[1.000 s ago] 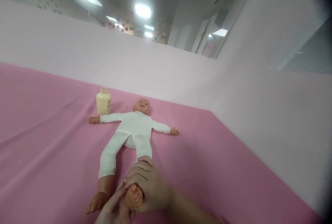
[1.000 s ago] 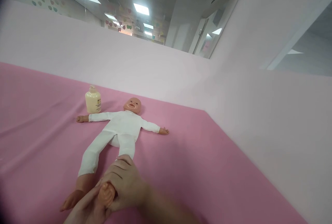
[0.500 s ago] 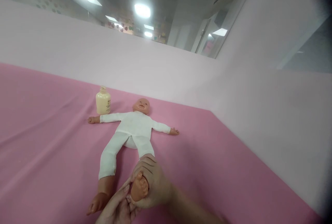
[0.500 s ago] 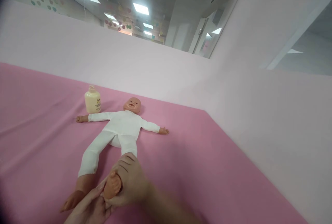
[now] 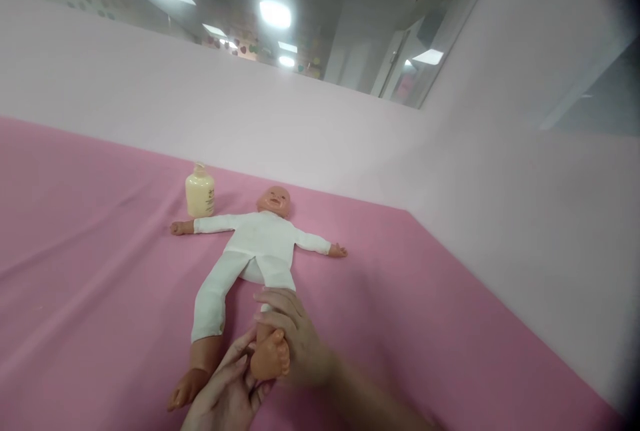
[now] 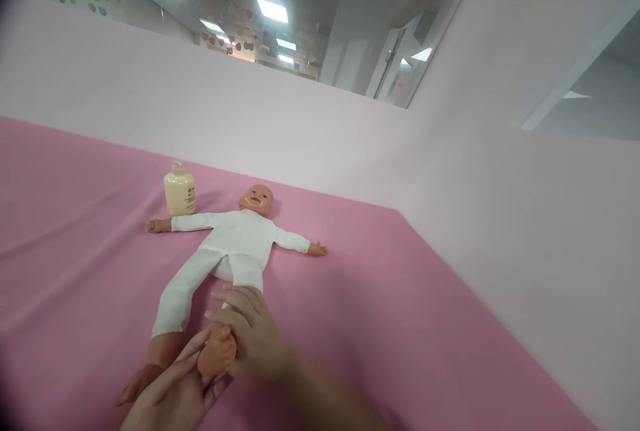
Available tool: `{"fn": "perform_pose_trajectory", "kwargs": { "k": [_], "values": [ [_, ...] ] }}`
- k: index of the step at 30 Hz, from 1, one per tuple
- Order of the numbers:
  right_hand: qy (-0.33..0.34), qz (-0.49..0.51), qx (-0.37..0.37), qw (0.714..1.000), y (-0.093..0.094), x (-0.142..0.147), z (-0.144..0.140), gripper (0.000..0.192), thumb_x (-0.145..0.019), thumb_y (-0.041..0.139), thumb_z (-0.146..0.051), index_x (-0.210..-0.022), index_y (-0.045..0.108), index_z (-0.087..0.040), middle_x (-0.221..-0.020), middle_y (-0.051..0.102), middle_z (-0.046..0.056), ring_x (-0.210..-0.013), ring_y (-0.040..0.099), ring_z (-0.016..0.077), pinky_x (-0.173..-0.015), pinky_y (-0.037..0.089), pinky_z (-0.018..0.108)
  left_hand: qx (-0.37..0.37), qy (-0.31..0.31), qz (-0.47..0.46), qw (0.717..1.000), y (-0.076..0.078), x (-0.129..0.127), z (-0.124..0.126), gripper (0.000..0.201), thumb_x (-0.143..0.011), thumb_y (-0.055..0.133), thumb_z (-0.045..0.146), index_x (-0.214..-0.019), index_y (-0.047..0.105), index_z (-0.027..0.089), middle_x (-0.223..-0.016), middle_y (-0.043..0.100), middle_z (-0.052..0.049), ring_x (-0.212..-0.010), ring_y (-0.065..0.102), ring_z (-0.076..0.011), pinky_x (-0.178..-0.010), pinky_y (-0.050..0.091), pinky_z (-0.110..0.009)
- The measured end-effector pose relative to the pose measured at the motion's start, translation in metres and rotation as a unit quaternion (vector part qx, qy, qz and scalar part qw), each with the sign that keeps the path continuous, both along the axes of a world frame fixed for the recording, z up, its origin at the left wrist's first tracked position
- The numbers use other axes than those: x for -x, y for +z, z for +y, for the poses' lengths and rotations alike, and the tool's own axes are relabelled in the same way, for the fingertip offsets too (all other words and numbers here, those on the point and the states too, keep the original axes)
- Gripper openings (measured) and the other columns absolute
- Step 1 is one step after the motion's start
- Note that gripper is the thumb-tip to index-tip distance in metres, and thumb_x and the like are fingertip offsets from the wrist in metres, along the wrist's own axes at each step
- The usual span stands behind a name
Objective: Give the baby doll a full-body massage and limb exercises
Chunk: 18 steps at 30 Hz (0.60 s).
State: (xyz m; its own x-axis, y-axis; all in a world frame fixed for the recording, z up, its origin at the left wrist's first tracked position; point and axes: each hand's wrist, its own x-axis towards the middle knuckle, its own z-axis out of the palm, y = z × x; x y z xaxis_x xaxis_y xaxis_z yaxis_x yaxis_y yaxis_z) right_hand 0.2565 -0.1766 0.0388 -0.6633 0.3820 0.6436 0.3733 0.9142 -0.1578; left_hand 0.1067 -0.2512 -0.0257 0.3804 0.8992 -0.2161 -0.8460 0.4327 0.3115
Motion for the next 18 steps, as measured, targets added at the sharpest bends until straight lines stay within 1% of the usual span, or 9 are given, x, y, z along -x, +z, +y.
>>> {"fn": "perform_pose_trajectory", "kwargs": {
  "k": [2,4,6,7,9,11,13,15,18],
  "values": [
    [0.013,0.031,-0.001,0.999,0.003,0.000,0.001,0.033,-0.087,0.051,-0.029,-0.118,0.044,-0.023,-0.120,0.060,0.010,-0.115,0.056,0.0222,-0.100,0.045,0.043,-0.005,-0.004,0.002,1.000,0.001,0.001,0.001,0.059,-0.080,0.065,0.029,-0.137,0.050,0.041,-0.130,0.062,-0.001,-0.129,0.051,-0.0229,-0.107,0.039,-0.038],
    [0.024,0.042,0.003,0.999,0.004,0.000,0.002,0.023,-0.087,0.052,-0.031,-0.109,0.049,-0.024,-0.102,0.065,0.005,-0.102,0.060,0.0195,-0.097,0.045,0.040,-0.016,-0.018,0.009,1.000,-0.002,0.001,0.002,0.058,-0.081,0.065,0.029,-0.136,0.051,0.040,-0.132,0.061,-0.002,-0.127,0.052,-0.0235,-0.107,0.039,-0.039],
    [0.028,0.037,0.011,0.999,0.004,0.000,0.002,0.013,-0.089,0.053,-0.035,-0.097,0.051,-0.025,-0.086,0.065,0.001,-0.088,0.060,0.0172,-0.091,0.045,0.037,-0.026,-0.037,0.016,0.999,-0.005,0.000,0.002,0.056,-0.082,0.064,0.028,-0.135,0.052,0.039,-0.133,0.059,-0.002,-0.126,0.052,-0.0236,-0.107,0.039,-0.039],
    [0.027,0.034,0.015,0.999,0.004,0.000,0.002,0.015,-0.089,0.053,-0.039,-0.092,0.051,-0.024,-0.082,0.064,0.000,-0.083,0.060,0.0167,-0.089,0.045,0.037,-0.031,-0.045,0.017,0.998,-0.007,0.000,0.001,0.055,-0.082,0.064,0.027,-0.135,0.052,0.039,-0.134,0.059,-0.002,-0.126,0.053,-0.0238,-0.106,0.039,-0.039],
    [0.029,0.036,0.012,0.999,0.003,0.000,0.003,0.029,-0.085,0.056,-0.053,-0.086,0.050,-0.024,-0.078,0.064,0.000,-0.077,0.059,0.0165,-0.084,0.044,0.037,-0.040,-0.054,0.018,0.998,-0.009,-0.002,0.000,0.054,-0.083,0.065,0.027,-0.134,0.054,0.038,-0.133,0.059,-0.003,-0.125,0.053,-0.0246,-0.106,0.039,-0.041],
    [0.023,0.035,0.010,0.999,0.002,0.000,0.003,0.043,-0.078,0.058,-0.065,-0.081,0.049,-0.023,-0.074,0.062,0.000,-0.072,0.057,0.0163,-0.080,0.044,0.038,-0.055,-0.058,0.012,0.997,-0.010,-0.004,0.000,0.053,-0.082,0.066,0.029,-0.133,0.055,0.037,-0.130,0.060,-0.003,-0.124,0.054,-0.0258,-0.106,0.040,-0.042],
    [0.015,0.020,0.019,0.999,0.000,0.000,0.004,0.050,-0.071,0.059,-0.071,-0.075,0.046,-0.023,-0.068,0.058,-0.002,-0.067,0.054,0.0152,-0.078,0.044,0.037,-0.069,-0.067,0.005,0.995,-0.010,-0.005,-0.001,0.052,-0.082,0.066,0.032,-0.133,0.055,0.036,-0.127,0.062,-0.004,-0.123,0.054,-0.0258,-0.106,0.040,-0.041],
    [0.019,-0.004,0.032,0.999,-0.002,0.001,0.005,0.053,-0.069,0.055,-0.075,-0.072,0.043,-0.023,-0.063,0.053,-0.003,-0.062,0.050,0.0138,-0.076,0.043,0.037,-0.078,-0.077,0.002,0.994,-0.008,-0.005,-0.001,0.051,-0.083,0.065,0.033,-0.133,0.055,0.036,-0.124,0.063,-0.004,-0.121,0.054,-0.0249,-0.106,0.040,-0.040],
    [0.038,-0.012,0.035,0.999,-0.004,0.001,0.006,0.050,-0.073,0.043,-0.073,-0.067,0.036,-0.023,-0.057,0.045,-0.004,-0.055,0.041,0.0120,-0.070,0.042,0.035,-0.080,-0.097,0.006,0.992,0.000,-0.005,-0.002,0.048,-0.083,0.065,0.035,-0.130,0.057,0.034,-0.117,0.064,-0.005,-0.115,0.057,-0.0240,-0.106,0.039,-0.041]
  ]
}}
